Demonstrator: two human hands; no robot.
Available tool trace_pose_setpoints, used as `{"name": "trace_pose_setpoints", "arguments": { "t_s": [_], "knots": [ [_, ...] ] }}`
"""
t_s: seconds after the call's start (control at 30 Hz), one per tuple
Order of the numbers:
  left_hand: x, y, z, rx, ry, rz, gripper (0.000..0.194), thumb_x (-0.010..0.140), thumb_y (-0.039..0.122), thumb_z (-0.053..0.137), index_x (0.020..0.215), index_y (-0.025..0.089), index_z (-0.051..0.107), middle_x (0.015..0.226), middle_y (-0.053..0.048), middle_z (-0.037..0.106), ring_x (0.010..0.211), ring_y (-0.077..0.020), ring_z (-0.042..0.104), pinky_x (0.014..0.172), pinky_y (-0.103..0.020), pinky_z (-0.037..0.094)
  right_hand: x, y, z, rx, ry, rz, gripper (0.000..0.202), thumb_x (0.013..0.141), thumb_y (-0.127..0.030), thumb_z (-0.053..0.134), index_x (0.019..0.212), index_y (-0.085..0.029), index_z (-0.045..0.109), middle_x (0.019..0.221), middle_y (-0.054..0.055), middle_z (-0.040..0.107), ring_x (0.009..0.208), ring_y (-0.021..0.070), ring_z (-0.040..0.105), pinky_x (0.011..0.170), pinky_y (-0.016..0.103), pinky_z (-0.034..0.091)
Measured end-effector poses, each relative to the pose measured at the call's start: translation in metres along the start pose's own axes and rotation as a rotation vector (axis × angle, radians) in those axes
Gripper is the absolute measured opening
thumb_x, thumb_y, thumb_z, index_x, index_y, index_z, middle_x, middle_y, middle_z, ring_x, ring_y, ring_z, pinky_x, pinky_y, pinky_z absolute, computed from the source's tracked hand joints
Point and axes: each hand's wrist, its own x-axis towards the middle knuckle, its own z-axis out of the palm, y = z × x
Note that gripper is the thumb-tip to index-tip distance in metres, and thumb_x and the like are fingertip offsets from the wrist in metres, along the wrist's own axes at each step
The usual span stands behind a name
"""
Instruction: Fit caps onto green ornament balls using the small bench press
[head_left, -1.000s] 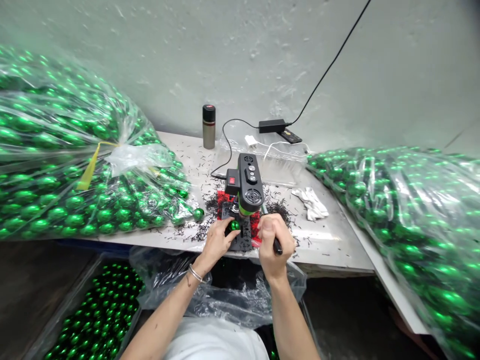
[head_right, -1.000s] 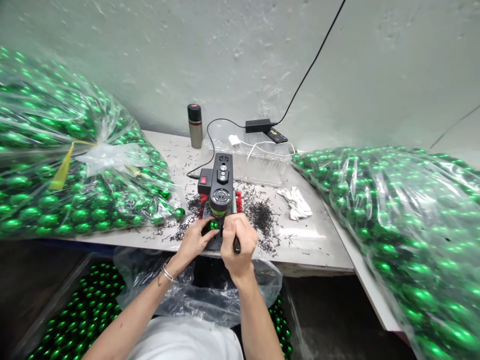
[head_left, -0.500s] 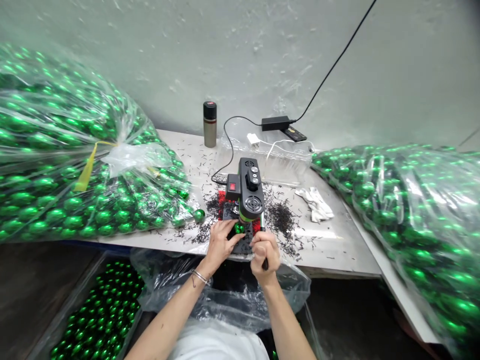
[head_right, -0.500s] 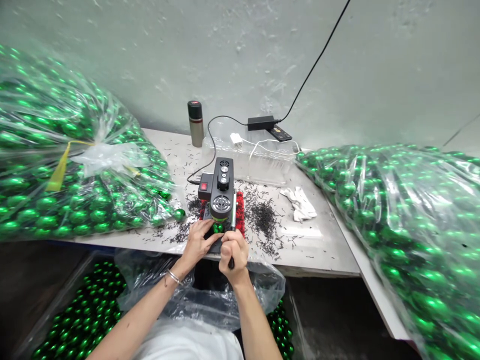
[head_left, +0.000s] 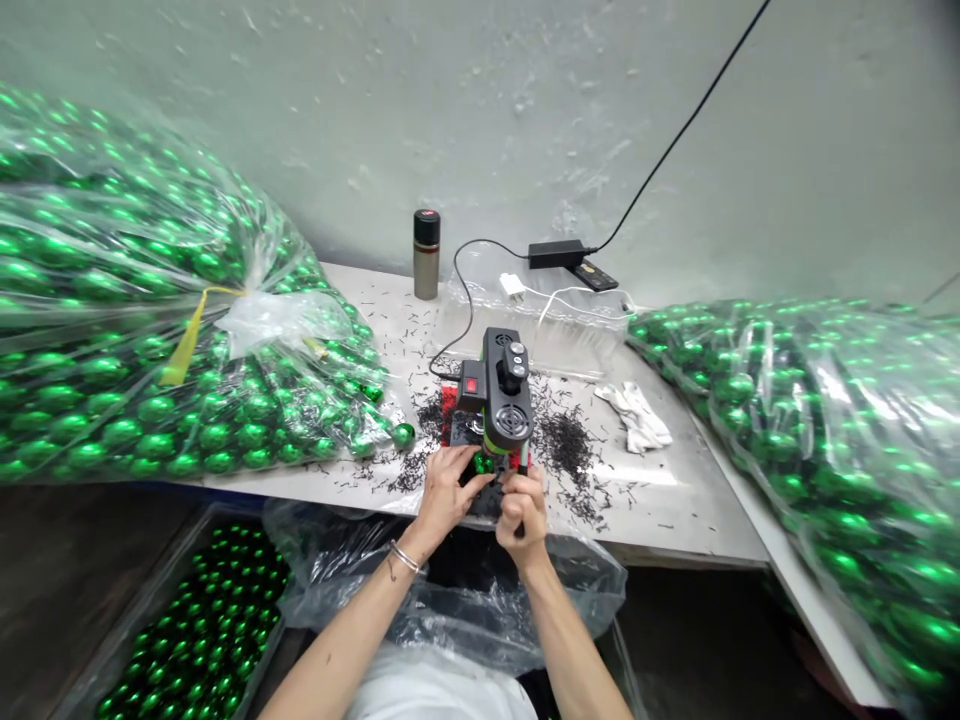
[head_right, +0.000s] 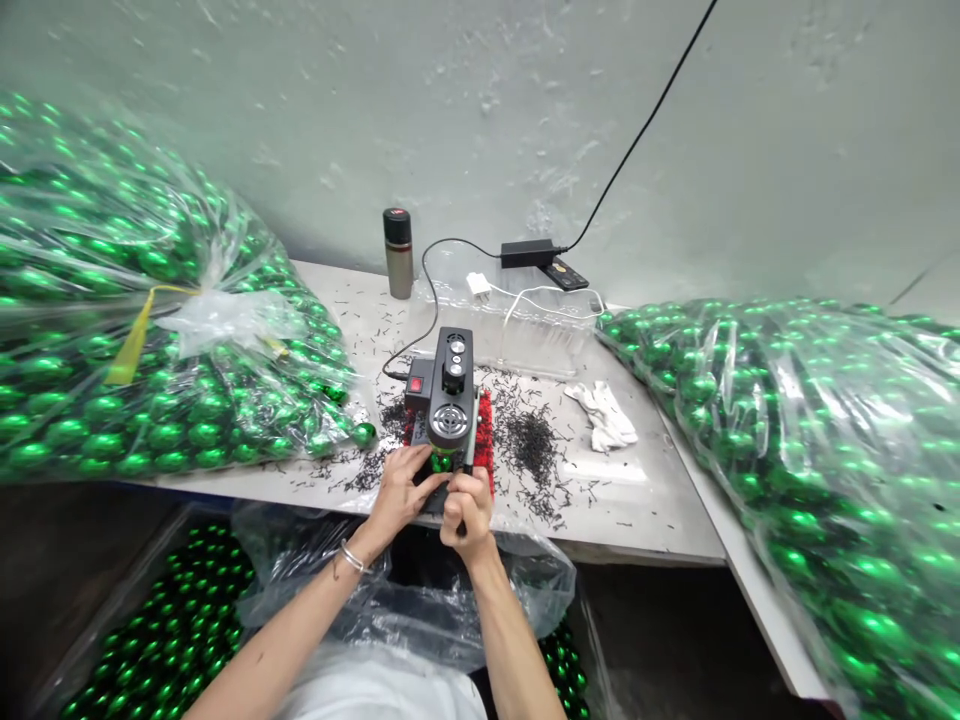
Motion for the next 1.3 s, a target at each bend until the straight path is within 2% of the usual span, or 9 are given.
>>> {"name": "trace_pose_setpoints", "arguments": {
  "t_s": [0.13,0.33,0.53,0.63,0.7,0.87,1.03,1.17,1.3],
  "knots": [
    [0.004,0.001,0.001,-0.014,0.000,-0.013,0.031,0.088,0.036,0.070,0.114,0.020,0.069,0.110,-0.011,0.072,0.102,-0.0273,0.064,0.092,-0.044,0.049,0.008,-0.006,-0.007,0.026,0.001,0.079,0.029,0.097,-0.019,0.036,0.069,-0.022,0.043,0.071,-0.002,0.053,0.063,0.0126,0.055,0.076,0.037,0.049],
    [-0.010,0.001,-0.006,-0.038,0.026,0.003,0.032,0.091,0.037,0.066,0.117,0.019,0.066,0.109,-0.011,0.072,0.103,-0.0276,0.065,0.096,-0.047,0.049,0.062,-0.034,-0.023,0.121,-0.009,0.309,0.030,0.095,-0.012,0.042,0.066,-0.021,0.044,0.070,-0.001,0.052,0.067,0.0127,0.052,0.061,0.029,0.039],
    [-0.041,-0.007,-0.043,0.094,-0.002,0.140,0.073,0.085,0.059,0.065,0.142,0.015,0.050,0.138,-0.020,0.058,0.128,-0.0348,0.053,0.106,-0.051,0.043,0.071,-0.040,-0.019,0.109,0.039,0.306,0.032,0.094,-0.012,0.045,0.063,-0.021,0.046,0.066,-0.001,0.051,0.065,0.0127,0.052,0.059,0.029,0.038],
    [-0.016,-0.016,-0.067,0.205,0.102,0.082,0.044,0.100,0.042,0.047,0.135,0.018,0.056,0.135,-0.017,0.062,0.128,-0.0308,0.053,0.107,-0.050,0.041,0.061,-0.037,-0.015,0.096,0.072,0.297,0.033,0.094,-0.013,0.045,0.063,-0.021,0.046,0.066,-0.001,0.051,0.063,0.0133,0.052,0.058,0.029,0.039],
    [0.014,-0.024,-0.082,0.279,0.160,0.062,0.037,0.102,0.030,0.038,0.128,0.018,0.061,0.131,-0.015,0.065,0.127,-0.0286,0.054,0.109,-0.050,0.039,0.058,-0.036,-0.014,0.102,0.077,0.286,0.033,0.094,-0.013,0.046,0.062,-0.021,0.046,0.066,-0.001,0.052,0.063,0.0131,0.052,0.058,0.029,0.039],
    [0.066,-0.048,-0.112,0.519,0.082,0.077,0.032,0.099,0.029,0.041,0.104,0.017,0.070,0.097,-0.014,0.074,0.101,-0.0303,0.063,0.110,-0.055,0.032,0.054,-0.034,-0.015,0.112,0.051,0.264,0.033,0.094,-0.013,0.045,0.062,-0.021,0.046,0.066,0.000,0.053,0.064,0.0132,0.053,0.058,0.029,0.041],
    [0.051,-0.063,-0.123,0.506,-0.029,0.062,0.036,0.100,0.033,0.039,0.084,0.020,0.068,0.076,-0.008,0.072,0.072,-0.0233,0.062,0.095,-0.044,0.039,0.047,-0.031,-0.012,0.109,0.079,0.294,0.032,0.094,-0.015,0.045,0.063,-0.021,0.047,0.068,0.000,0.054,0.063,0.0135,0.054,0.057,0.029,0.042],
    [0.039,-0.065,-0.121,0.446,-0.137,0.051,0.029,0.097,0.036,0.048,0.085,0.021,0.069,0.072,-0.007,0.071,0.068,-0.0228,0.061,0.086,-0.039,0.039,0.044,-0.030,-0.010,0.122,0.100,0.299,0.032,0.094,-0.014,0.045,0.063,-0.020,0.047,0.069,0.000,0.054,0.063,0.0130,0.054,0.056,0.029,0.042],
    [0.044,-0.065,-0.112,0.474,-0.101,0.041,0.023,0.095,0.036,0.055,0.081,0.020,0.065,0.079,-0.009,0.068,0.078,-0.0262,0.061,0.084,-0.040,0.038,0.045,-0.030,-0.011,0.120,0.082,0.296,0.033,0.094,-0.015,0.045,0.062,-0.020,0.047,0.070,0.001,0.054,0.063,0.0131,0.054,0.057,0.029,0.042]
  ]
}}
